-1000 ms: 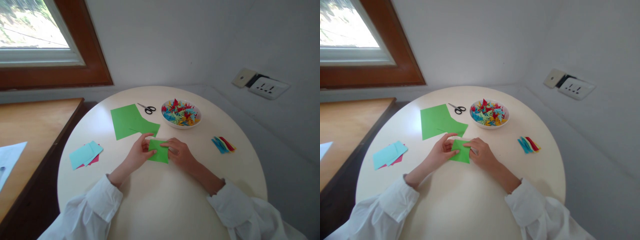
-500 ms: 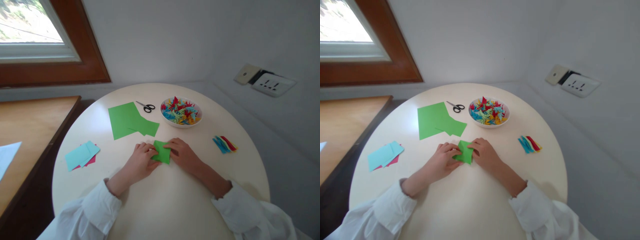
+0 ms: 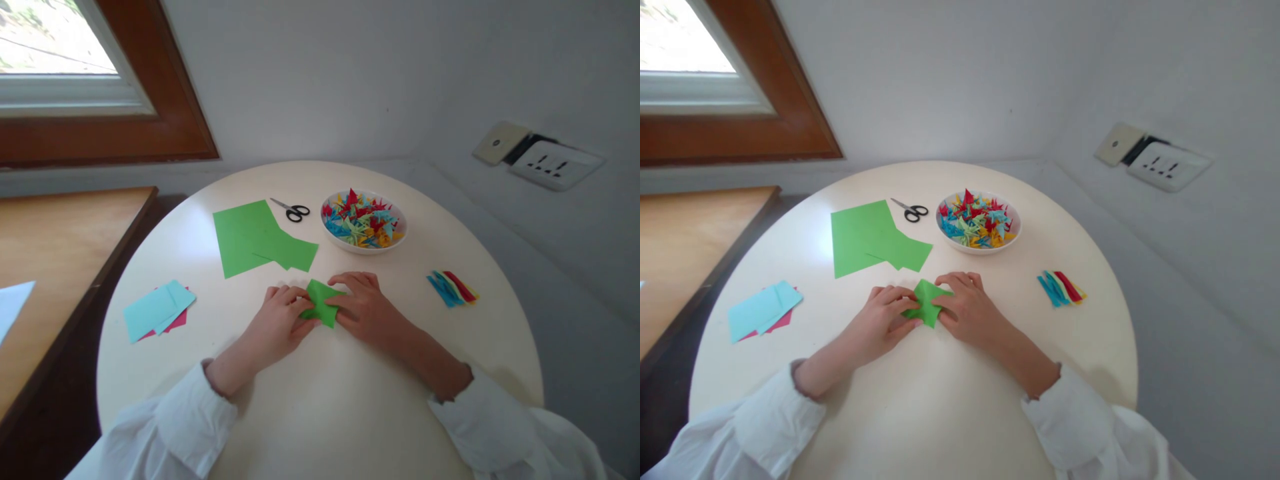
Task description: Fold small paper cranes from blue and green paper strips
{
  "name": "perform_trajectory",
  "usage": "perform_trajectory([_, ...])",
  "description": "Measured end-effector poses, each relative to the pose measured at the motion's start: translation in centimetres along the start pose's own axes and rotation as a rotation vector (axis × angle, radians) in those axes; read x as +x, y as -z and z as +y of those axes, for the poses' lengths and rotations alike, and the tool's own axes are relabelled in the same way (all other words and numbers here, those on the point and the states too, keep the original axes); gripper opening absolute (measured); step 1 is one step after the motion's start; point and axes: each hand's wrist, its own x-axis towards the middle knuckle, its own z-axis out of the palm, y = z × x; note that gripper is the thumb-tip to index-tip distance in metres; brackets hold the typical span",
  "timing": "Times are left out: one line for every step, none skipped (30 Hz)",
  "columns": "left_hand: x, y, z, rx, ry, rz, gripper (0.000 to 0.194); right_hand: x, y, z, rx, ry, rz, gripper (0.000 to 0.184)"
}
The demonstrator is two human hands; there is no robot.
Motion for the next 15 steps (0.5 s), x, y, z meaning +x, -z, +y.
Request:
perform_trajectory([-0.01,0.06,0.00,-0.003,0.000,0.001,0.017,0.02,0.03,-0.01,0.001,-0.001,-0.009,0.020])
perform_trajectory([-0.01,0.12,0.01,0.001,0.003,0.004,0.018,0.04,0.05,0.00,0.001,-0.004,-0.016,0.020])
perform_trajectory([0.00,0.17,0.00,0.014,0.009,0.008,0.019,0.06,0.06,0.03,0.001,-0.009,-0.021,0.019])
perform_trajectory([0.01,0.19,-0.01,0.036,0.017,0.012,0.019,0.08,0.06,0.06,0.000,-0.013,-0.026,0.018])
perform_trajectory([0.02,0.18,-0.04,0.063,0.026,0.015,0.018,0.09,0.06,0.10,0.000,-0.017,-0.030,0.017])
perform_trajectory([0.04,0.16,-0.07,0.087,0.035,0.019,0.018,0.11,0.04,0.14,0.001,-0.020,-0.034,0.017])
perform_trajectory([0.06,0.11,-0.12,0.104,0.045,0.022,0.016,0.12,0.02,0.18,0.005,-0.024,-0.037,0.017])
perform_trajectory([0.09,0.04,-0.16,0.110,0.056,0.026,0.015,0.13,-0.01,0.21,0.013,-0.024,-0.040,0.017])
perform_trajectory([0.12,-0.03,-0.20,0.106,0.068,0.029,0.014,0.14,-0.06,0.22,0.023,-0.026,-0.041,0.017])
perform_trajectory([0.16,-0.11,-0.23,0.095,0.080,0.033,0.013,0.15,-0.11,0.23,0.035,-0.029,-0.043,0.017])
perform_trajectory([0.20,-0.18,-0.22,0.077,0.091,0.036,0.013,0.16,-0.16,0.23,0.047,-0.034,-0.044,0.017])
perform_trajectory([0.23,-0.24,-0.19,0.053,0.099,0.040,0.014,0.18,-0.21,0.22,0.060,-0.043,-0.045,0.017])
perform_trajectory([0.26,-0.30,-0.13,0.024,0.106,0.044,0.015,0.19,-0.26,0.20,0.074,-0.055,-0.044,0.016])
perform_trajectory([0.28,-0.36,-0.05,-0.008,0.112,0.047,0.015,0.22,-0.30,0.17,0.085,-0.070,-0.044,0.014])
perform_trajectory([0.28,-0.42,0.06,-0.043,0.119,0.049,0.016,0.24,-0.34,0.14,0.097,-0.090,-0.043,0.013])
